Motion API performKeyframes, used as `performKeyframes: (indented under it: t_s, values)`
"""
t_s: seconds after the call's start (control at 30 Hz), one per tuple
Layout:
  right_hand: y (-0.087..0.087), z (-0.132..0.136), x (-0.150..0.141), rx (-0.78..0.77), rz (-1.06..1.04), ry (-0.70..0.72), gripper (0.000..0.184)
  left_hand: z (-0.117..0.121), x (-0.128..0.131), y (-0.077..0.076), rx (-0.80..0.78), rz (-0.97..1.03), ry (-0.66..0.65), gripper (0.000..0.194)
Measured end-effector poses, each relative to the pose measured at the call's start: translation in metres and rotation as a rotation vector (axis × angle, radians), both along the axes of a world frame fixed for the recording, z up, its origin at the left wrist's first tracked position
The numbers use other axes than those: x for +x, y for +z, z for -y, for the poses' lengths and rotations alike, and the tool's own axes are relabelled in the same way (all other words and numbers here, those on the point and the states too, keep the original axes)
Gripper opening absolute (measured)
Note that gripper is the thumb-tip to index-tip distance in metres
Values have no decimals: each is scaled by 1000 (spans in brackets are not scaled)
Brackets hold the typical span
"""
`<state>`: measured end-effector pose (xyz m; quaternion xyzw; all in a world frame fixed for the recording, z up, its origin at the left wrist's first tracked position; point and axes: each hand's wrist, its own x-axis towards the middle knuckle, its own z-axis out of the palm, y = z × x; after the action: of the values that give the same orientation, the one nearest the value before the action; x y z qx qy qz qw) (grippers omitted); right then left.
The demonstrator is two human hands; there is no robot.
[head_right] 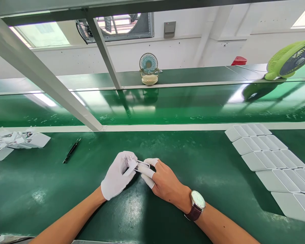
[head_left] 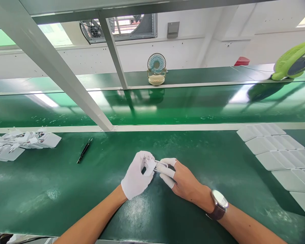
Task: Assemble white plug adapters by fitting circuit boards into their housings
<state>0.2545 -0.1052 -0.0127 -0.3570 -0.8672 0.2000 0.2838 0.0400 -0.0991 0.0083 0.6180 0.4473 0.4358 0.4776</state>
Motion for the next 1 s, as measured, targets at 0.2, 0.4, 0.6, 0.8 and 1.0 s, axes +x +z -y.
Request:
performKeyframes:
  t_s: [0.2, 0.4, 0.6, 0.8, 1.0]
  values:
    - [3, -1, 0, -54, -31, -3, 45, -1, -2, 2, -55, -111, 42, 42]
    - [8, -10, 0, -204, -430, -82, 34, -11, -2, 0, -145, -434, 34, 61]
    - [3, -30, -3, -781, -962, -121, 49, -12, 0, -3, -158, -651, 64, 81]
    - [1, -32, -2, -901, -962, -100, 57, -5, 7, -2, -187, -509, 89, 75]
    - [20, -21, 3, -937, -756, 40, 55, 2, 7, -5, -136, -391, 97, 58]
